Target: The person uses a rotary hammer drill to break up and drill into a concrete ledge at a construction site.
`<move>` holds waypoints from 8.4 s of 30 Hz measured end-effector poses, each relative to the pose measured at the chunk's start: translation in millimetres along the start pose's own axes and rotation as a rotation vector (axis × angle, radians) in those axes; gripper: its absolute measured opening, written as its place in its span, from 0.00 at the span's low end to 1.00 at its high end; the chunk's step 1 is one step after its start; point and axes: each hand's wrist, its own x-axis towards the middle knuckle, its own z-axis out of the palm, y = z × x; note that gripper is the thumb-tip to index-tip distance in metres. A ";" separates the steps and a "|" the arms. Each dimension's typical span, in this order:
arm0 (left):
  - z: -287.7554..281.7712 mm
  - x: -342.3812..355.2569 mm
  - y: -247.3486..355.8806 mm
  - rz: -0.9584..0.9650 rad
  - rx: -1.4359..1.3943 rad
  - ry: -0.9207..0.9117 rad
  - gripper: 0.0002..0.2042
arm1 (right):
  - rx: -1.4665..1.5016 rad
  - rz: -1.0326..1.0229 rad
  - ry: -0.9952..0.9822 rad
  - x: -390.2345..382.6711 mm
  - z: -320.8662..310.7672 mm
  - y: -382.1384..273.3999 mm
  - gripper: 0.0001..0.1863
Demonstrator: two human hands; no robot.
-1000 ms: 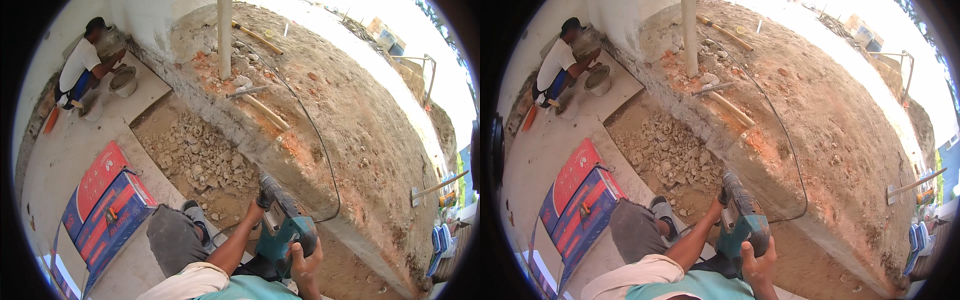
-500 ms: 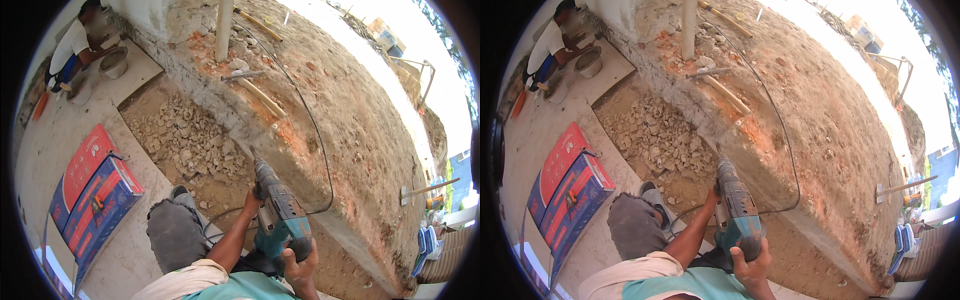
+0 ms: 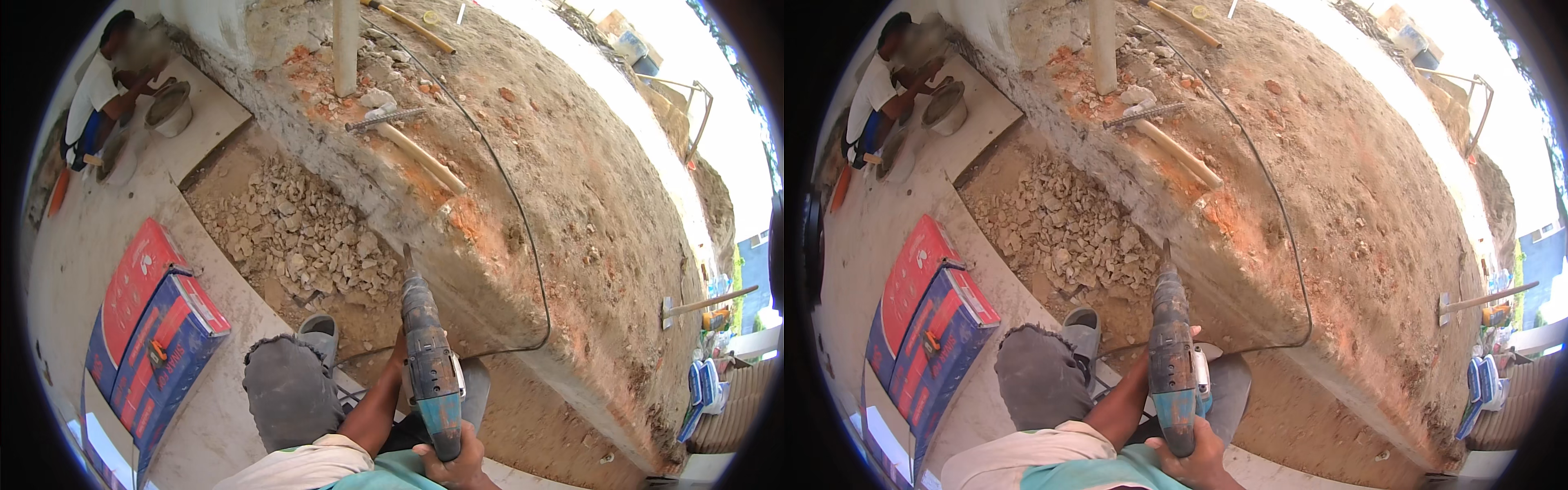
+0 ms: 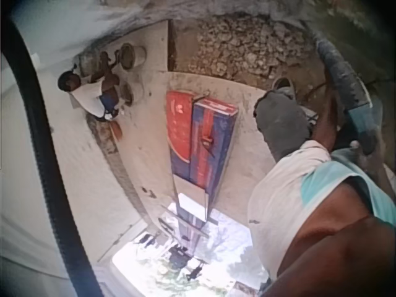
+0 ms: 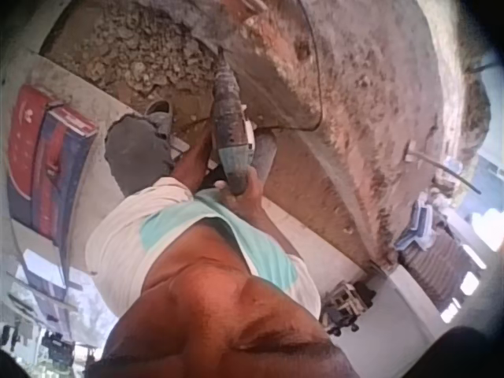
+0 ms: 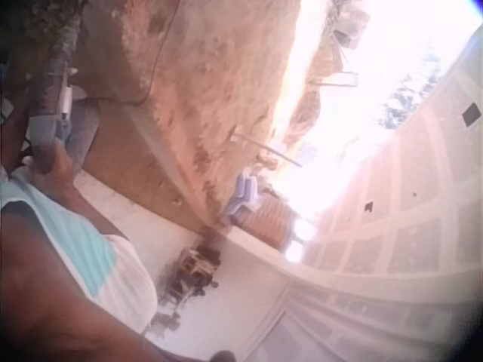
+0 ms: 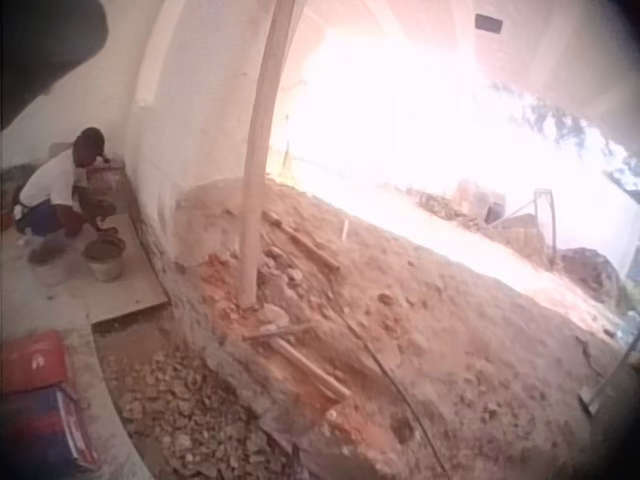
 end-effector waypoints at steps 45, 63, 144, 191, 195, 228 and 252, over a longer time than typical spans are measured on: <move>17.0 47.4 42.8 0.273 0.610 0.265 0.12 | 0.351 0.209 0.304 96.1 -53.0 -1.3 0.29; 10.6 72.4 42.4 0.259 0.345 0.267 0.11 | 0.300 0.221 0.251 119.6 -43.3 -29.5 0.27; 3.0 -20.2 112.9 0.080 -0.781 -0.468 0.21 | -0.352 -0.074 -0.251 136.0 27.8 -118.3 0.31; 6.7 101.7 58.7 0.358 0.455 0.267 0.12 | 0.165 0.114 0.122 166.8 -42.7 -23.2 0.30; -9.7 107.1 42.0 0.409 0.539 0.266 0.18 | 0.180 0.080 0.130 145.1 -40.9 15.8 0.34; -19.0 96.2 73.5 -0.121 0.929 0.454 0.24 | 0.434 0.312 0.316 143.3 -33.4 76.5 0.24; 17.1 55.1 -67.7 -0.135 0.263 0.173 0.14 | 0.098 0.195 0.112 102.3 -77.6 -78.3 0.23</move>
